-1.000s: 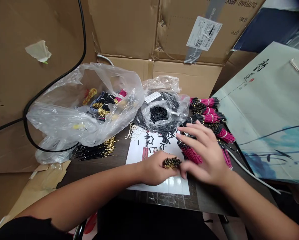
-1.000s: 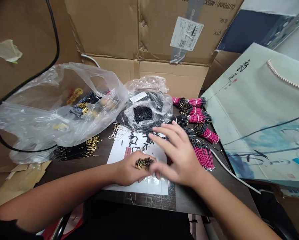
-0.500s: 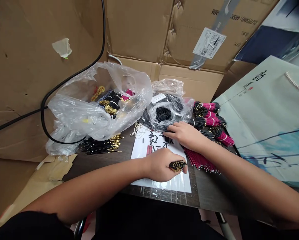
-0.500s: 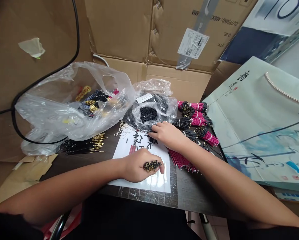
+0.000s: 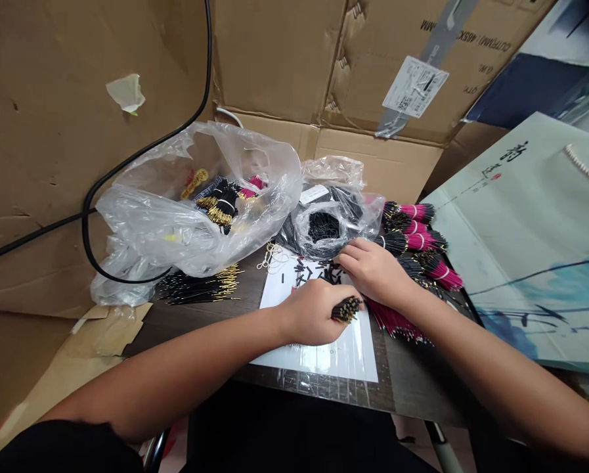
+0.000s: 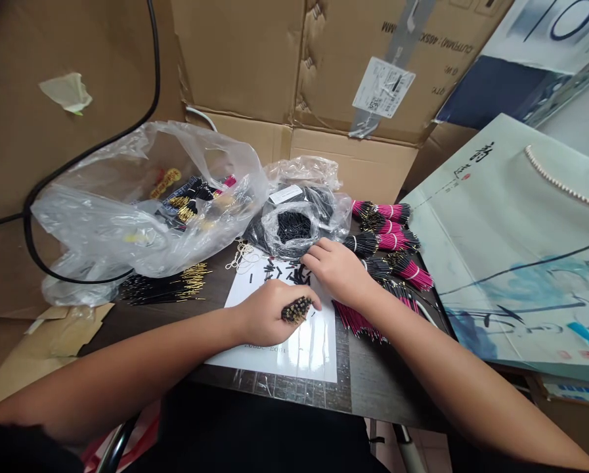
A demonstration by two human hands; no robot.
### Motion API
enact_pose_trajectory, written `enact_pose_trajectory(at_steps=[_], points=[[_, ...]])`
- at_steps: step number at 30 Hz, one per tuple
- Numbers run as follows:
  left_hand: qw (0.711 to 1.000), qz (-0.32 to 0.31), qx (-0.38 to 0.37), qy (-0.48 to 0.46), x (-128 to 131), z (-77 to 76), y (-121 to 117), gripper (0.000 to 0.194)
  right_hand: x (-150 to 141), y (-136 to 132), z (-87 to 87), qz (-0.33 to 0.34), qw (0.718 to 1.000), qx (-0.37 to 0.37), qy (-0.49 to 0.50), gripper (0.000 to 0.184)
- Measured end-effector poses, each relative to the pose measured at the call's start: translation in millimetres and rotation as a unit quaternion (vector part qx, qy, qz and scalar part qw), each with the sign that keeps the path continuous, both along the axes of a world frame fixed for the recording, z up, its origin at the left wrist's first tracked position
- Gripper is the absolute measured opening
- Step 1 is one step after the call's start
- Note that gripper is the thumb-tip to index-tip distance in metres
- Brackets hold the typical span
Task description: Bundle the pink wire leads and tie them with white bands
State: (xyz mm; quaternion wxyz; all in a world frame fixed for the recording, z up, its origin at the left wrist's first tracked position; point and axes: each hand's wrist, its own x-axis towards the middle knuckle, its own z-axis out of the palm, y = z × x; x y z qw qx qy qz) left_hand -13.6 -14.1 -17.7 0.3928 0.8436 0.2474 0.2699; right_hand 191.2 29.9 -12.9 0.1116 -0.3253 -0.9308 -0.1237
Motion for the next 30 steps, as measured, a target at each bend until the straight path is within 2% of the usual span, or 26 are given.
enact_pose_trajectory(at_steps=[3, 6, 11, 15, 20, 25, 28, 30], points=[[0.995, 0.094, -0.002, 0.014, 0, 2.7, 2, 0.021, 7, -18, 2.9, -0.041, 0.997, 0.022, 0.067, 0.021], [0.989, 0.140, -0.028, 0.035, 0, 4.4, 5, 0.029, 11, -38, 1.8, -0.079, 0.987, 0.042, 0.133, 0.022], [0.983, 0.137, 0.062, 0.101, 1, 0.8, 9, 0.034, 4, -62, -10.3, -0.092, 0.980, 0.034, 0.172, 0.019], [0.965, 0.117, 0.127, 0.200, 3, 0.4, 11, 0.023, -1, -68, -16.2, -0.073, 0.984, 0.026, 0.160, 0.019], [0.948, 0.098, 0.159, 0.258, 7, 3.3, 7, 0.027, 4, -72, -21.4, -0.059, 0.984, 0.028, 0.167, 0.021], [0.956, 0.062, 0.176, 0.224, 6, -5.1, 10, 0.024, 9, -77, -30.9, -0.038, 0.975, 0.020, 0.217, 0.016], [0.974, 0.049, 0.176, 0.134, 5, -11.9, 12, 0.016, 11, -81, -32.1, -0.033, 0.961, 0.017, 0.276, 0.014], [0.981, 0.048, 0.175, 0.063, 5, -13.9, 11, 0.017, 11, -83, -29.9, -0.036, 0.947, 0.011, 0.318, 0.013]])
